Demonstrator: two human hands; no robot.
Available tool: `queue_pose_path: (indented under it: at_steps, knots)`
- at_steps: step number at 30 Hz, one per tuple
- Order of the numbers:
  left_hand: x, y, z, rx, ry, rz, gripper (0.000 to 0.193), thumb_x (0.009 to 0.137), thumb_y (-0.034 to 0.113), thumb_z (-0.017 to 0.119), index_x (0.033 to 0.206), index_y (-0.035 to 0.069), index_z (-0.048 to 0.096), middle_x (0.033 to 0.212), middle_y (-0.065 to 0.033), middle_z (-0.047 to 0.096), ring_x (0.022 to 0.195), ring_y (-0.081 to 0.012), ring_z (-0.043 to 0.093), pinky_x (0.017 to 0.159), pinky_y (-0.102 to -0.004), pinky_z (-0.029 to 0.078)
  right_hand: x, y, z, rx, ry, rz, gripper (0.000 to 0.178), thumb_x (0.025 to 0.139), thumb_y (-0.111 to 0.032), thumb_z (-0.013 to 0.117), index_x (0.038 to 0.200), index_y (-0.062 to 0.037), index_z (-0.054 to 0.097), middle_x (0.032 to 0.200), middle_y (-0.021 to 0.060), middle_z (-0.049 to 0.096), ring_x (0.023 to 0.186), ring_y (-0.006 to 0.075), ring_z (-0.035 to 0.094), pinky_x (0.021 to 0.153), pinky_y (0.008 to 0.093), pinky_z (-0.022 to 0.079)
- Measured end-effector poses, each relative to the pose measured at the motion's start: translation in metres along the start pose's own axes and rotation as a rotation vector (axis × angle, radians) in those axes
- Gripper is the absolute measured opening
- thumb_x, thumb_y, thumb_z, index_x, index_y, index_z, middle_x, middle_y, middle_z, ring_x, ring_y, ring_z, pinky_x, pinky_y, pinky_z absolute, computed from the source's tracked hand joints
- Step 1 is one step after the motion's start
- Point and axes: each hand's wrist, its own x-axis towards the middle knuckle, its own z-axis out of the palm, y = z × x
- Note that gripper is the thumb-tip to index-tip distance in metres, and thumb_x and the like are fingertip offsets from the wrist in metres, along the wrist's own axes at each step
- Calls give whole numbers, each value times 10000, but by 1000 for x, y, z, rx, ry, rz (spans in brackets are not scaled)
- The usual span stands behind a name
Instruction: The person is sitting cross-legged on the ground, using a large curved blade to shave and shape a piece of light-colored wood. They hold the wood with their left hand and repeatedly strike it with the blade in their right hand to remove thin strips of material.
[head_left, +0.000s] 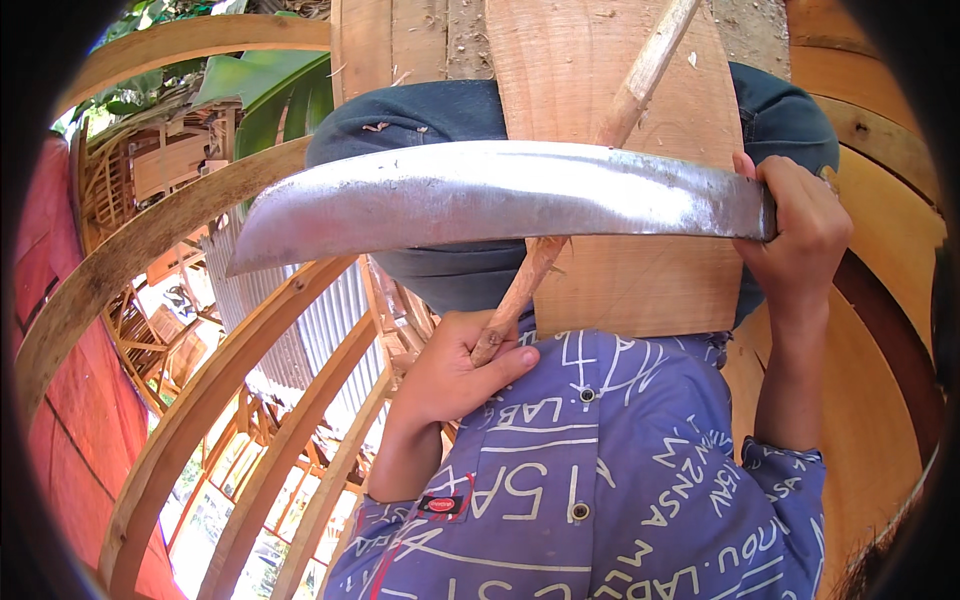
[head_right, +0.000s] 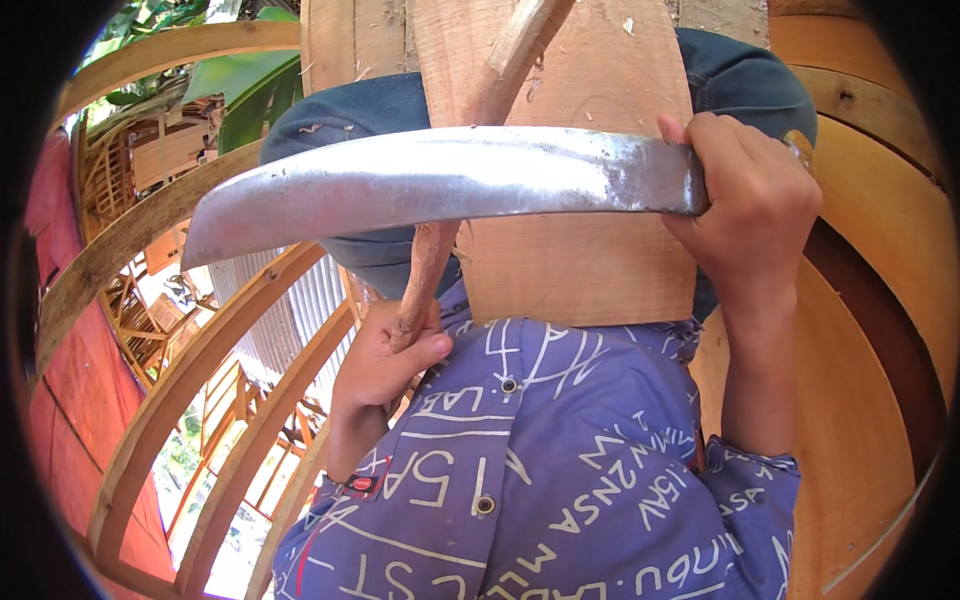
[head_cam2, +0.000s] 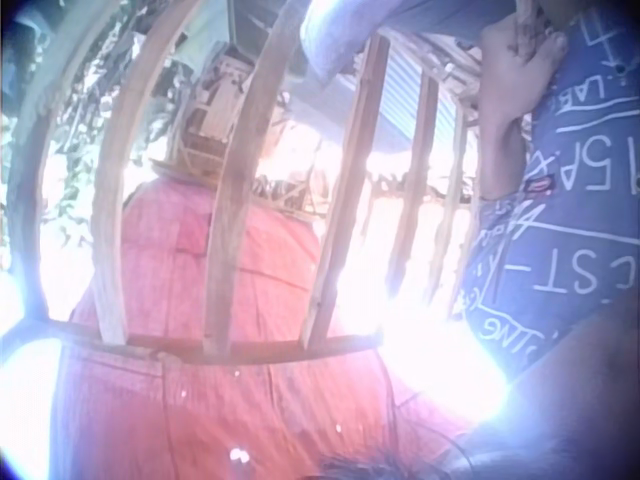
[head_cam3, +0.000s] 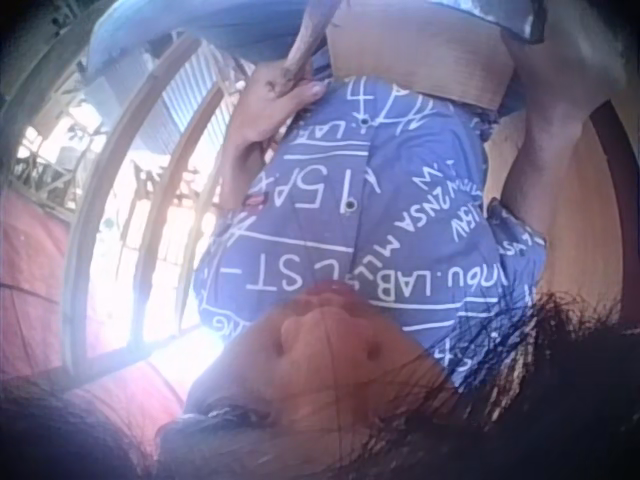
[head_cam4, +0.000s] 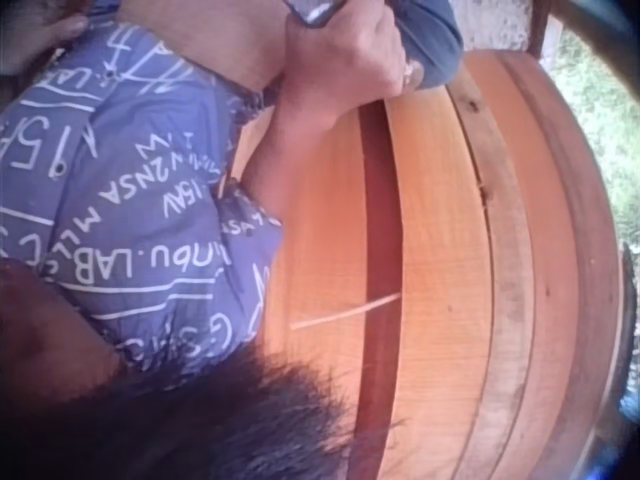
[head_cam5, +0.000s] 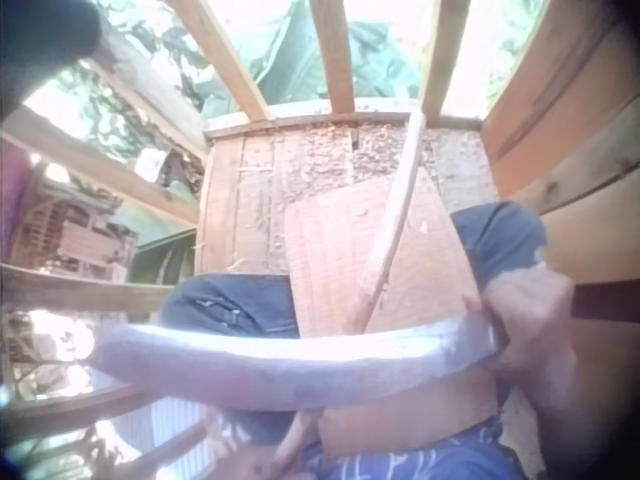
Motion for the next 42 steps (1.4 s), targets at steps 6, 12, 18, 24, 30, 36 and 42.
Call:
queue_pose_path:
  at_steps: [6,12,18,24,30,36,42]
  knots:
    - [4,-13,-2,6,11,97,299,822,206,693,668,48,491,567,43,421,566,-43,374,490,-256,290,-2,2,4,50,32,-23,251,784,-129,712,680,-33,505,596,122,447,524,298,460,499,345,353]
    - [-1,-13,-5,-4,14,-23,333,782,278,713,680,49,494,613,32,439,600,-59,380,529,-248,286,-2,0,5,-12,-11,-24,173,748,-175,714,702,-88,571,641,72,567,555,266,553,510,354,406]
    - [-18,-36,-15,-256,138,-45,298,812,183,708,646,64,492,581,39,424,568,-51,399,510,-237,314,-7,44,7,-203,147,113,185,774,-196,706,797,-31,626,622,109,568,556,285,559,515,334,420]
    - [-4,-20,-17,-260,166,-21,298,818,176,700,649,69,479,581,48,439,555,-39,404,500,-223,307,-4,43,-6,-88,38,487,174,806,-191,679,825,-25,630,592,134,554,532,279,552,520,333,423]
    - [15,17,-2,-231,51,86,317,810,183,709,645,61,467,576,43,438,558,-34,377,478,-238,280,-1,-23,-11,60,-58,98,124,673,-109,681,780,-103,619,680,76,613,605,261,600,499,348,408]
    - [-1,11,0,-63,-50,113,368,794,177,730,640,83,409,573,54,376,560,-40,339,496,-234,271,6,-1,-11,36,-6,104,198,619,-113,695,807,-124,637,702,37,627,622,247,602,521,342,422]
    - [-3,2,0,-104,-47,34,354,807,178,718,648,86,416,570,55,371,562,-34,346,489,-235,267,4,2,-4,33,14,65,243,588,-100,697,824,-124,645,717,45,627,647,250,607,547,337,444]
